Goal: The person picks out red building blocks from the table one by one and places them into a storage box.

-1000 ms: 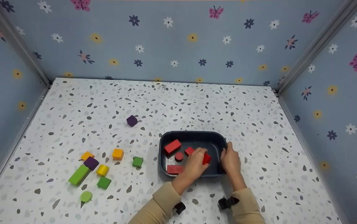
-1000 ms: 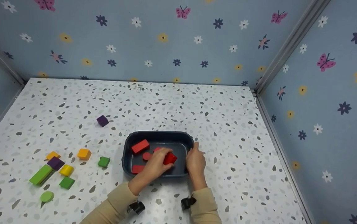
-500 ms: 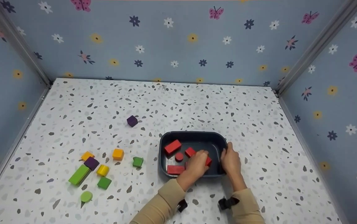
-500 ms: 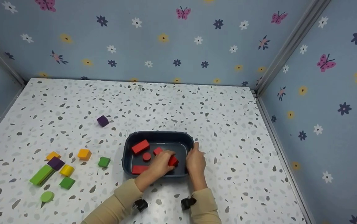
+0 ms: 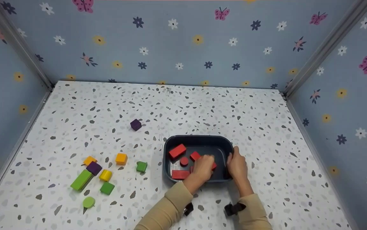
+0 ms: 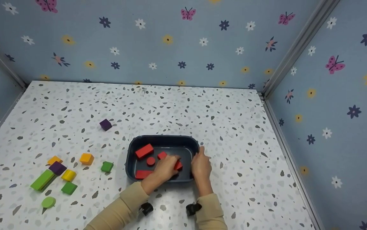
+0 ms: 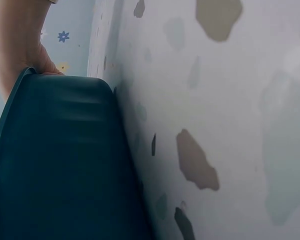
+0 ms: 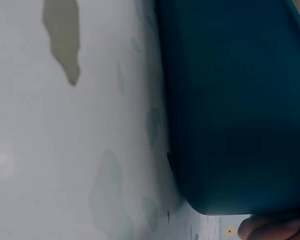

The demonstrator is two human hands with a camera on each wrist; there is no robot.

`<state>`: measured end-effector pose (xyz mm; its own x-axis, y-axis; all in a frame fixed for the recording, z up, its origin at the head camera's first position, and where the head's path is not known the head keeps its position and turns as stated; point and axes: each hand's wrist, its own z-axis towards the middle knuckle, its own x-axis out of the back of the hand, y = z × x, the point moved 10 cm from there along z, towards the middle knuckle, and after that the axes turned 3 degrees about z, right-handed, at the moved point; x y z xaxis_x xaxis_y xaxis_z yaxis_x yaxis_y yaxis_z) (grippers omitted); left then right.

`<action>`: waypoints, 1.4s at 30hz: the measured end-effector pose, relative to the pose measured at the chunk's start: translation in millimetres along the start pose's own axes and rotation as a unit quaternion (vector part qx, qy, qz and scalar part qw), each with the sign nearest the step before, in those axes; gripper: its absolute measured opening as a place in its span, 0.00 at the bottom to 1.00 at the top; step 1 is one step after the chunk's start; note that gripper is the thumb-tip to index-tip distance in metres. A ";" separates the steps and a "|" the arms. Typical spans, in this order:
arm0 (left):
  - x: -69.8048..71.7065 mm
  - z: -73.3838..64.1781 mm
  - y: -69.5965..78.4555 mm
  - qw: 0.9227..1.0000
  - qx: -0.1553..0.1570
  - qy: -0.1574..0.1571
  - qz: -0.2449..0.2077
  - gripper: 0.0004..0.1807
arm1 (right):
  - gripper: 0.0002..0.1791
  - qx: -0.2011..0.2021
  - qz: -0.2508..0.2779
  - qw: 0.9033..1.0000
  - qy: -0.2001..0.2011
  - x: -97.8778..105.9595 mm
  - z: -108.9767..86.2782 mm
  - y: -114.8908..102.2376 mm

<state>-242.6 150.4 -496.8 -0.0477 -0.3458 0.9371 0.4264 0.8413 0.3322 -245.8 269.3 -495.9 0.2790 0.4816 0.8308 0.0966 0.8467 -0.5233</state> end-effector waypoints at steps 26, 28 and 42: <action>11.0 -3.3 -0.3 0.999 -0.008 0.021 -0.024 0.15 | 0.09 -0.004 0.001 1.000 -0.005 -0.9 3.2 3.1; 17.8 -5.4 0.0 0.998 -0.016 0.041 -0.033 0.12 | 0.09 -0.006 -0.003 1.000 -0.008 -1.7 4.2 4.0; 48.6 -27.9 -20.8 0.999 -0.027 0.014 -0.038 0.33 | 0.09 -0.015 -0.031 0.999 0.002 3.3 6.0 6.1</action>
<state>-228.6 104.5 -461.1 -0.0564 -0.4204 0.9056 0.4711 0.7885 0.3954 -250.0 277.5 -495.2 0.2752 0.4268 0.8614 0.1424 0.8681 -0.4756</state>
